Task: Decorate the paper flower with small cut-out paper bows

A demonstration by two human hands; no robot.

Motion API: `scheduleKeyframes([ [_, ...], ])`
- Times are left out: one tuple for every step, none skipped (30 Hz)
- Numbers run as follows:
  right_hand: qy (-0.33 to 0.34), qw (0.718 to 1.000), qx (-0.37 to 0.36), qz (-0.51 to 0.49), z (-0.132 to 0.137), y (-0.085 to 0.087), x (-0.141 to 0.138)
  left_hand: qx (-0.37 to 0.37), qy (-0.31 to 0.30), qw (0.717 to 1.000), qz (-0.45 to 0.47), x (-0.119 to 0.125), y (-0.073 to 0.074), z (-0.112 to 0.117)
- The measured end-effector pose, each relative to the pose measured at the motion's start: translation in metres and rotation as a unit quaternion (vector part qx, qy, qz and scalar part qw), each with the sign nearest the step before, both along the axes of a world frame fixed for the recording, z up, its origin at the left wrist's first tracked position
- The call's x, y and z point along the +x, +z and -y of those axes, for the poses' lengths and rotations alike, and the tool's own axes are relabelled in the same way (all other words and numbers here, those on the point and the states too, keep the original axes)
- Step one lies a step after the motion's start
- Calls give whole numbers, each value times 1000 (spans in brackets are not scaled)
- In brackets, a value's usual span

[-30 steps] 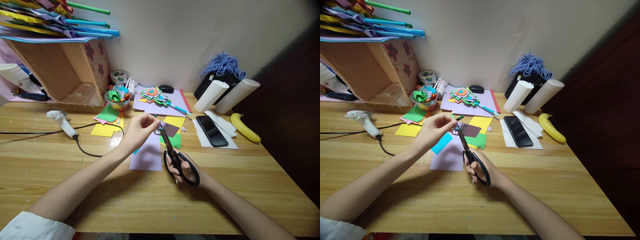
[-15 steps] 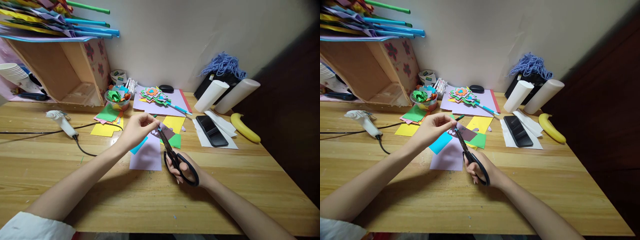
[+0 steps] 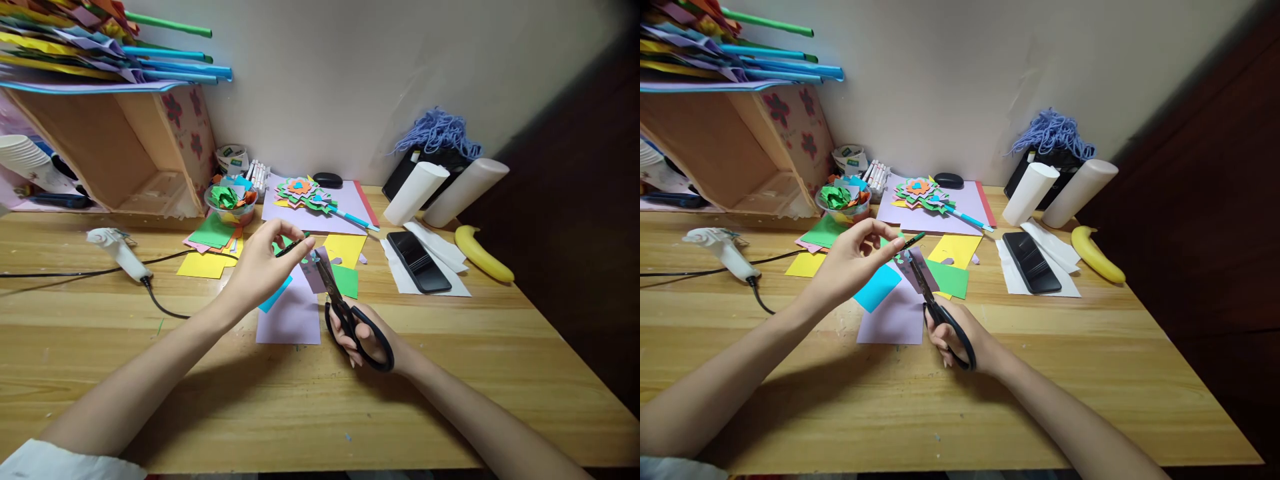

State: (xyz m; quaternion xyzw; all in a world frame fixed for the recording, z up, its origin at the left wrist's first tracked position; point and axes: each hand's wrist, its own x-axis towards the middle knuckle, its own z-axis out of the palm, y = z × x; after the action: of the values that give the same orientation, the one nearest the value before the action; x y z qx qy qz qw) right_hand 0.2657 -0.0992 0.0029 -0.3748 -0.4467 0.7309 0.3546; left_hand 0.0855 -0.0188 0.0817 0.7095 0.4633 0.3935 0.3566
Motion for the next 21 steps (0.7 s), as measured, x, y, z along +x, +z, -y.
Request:
scheduleKeyframes([
  [-7,1000,-9,-10,0,1,-1,2,-1,1000,-13,1,1,2],
  [-12,1000,-15,-17,-1,1,-1,-3,-12,1000,-29,1,2,5],
  [-14,1000,-15,-20,-1,1,-1,-12,-26,999,-42,2,3,7],
  [-15,1000,-11,-19,-1,1,-1,-21,-39,998,-52,2,3,8],
  [-14,1000,-5,-15,-1,0,-1,-31,-50,997,-56,3,2,9],
  [-12,1000,1,-10,0,0,-1,-42,-58,996,-53,4,0,9],
  [-12,1000,4,-8,0,-1,-1,-53,-65,996,-43,4,-1,8],
  [-12,1000,5,-7,0,-1,-1,-66,-72,995,-30,4,-3,7],
  [-13,1000,4,-7,1,0,-2,-79,-78,994,-15,4,-5,6],
  [-14,1000,4,-9,1,0,-3,-92,-83,992,-1,4,-7,4],
  [-16,1000,5,-11,1,1,-3,-104,-83,991,10,4,-8,2],
  [-17,1000,7,-14,1,1,-3,-115,-81,990,17,4,-9,1],
  [-17,1000,9,-15,1,1,-3,-126,-81,988,23,4,-9,0],
  [-14,1000,11,-15,1,0,-3,-136,-81,987,28,4,-9,-1],
  [-10,1000,13,-14,1,-1,-2,-145,-84,985,33,4,-9,-2],
  [-6,1000,17,-10,2,-2,-1,-153,-88,984,38,5,-9,-2],
  [-4,1000,25,-6,2,-4,0,-158,-93,982,44,5,-8,-2],
  [-2,999,35,0,2,-6,1,-161,-96,981,50,5,-8,-2],
  [0,999,48,6,3,-7,2,-161,-97,981,54,5,-7,-2],
  [4,998,60,12,3,-9,2,-159,-97,981,57,5,-6,-2],
  [8,997,71,16,3,-10,3,-158,-97,981,58,5,-6,-2],
])
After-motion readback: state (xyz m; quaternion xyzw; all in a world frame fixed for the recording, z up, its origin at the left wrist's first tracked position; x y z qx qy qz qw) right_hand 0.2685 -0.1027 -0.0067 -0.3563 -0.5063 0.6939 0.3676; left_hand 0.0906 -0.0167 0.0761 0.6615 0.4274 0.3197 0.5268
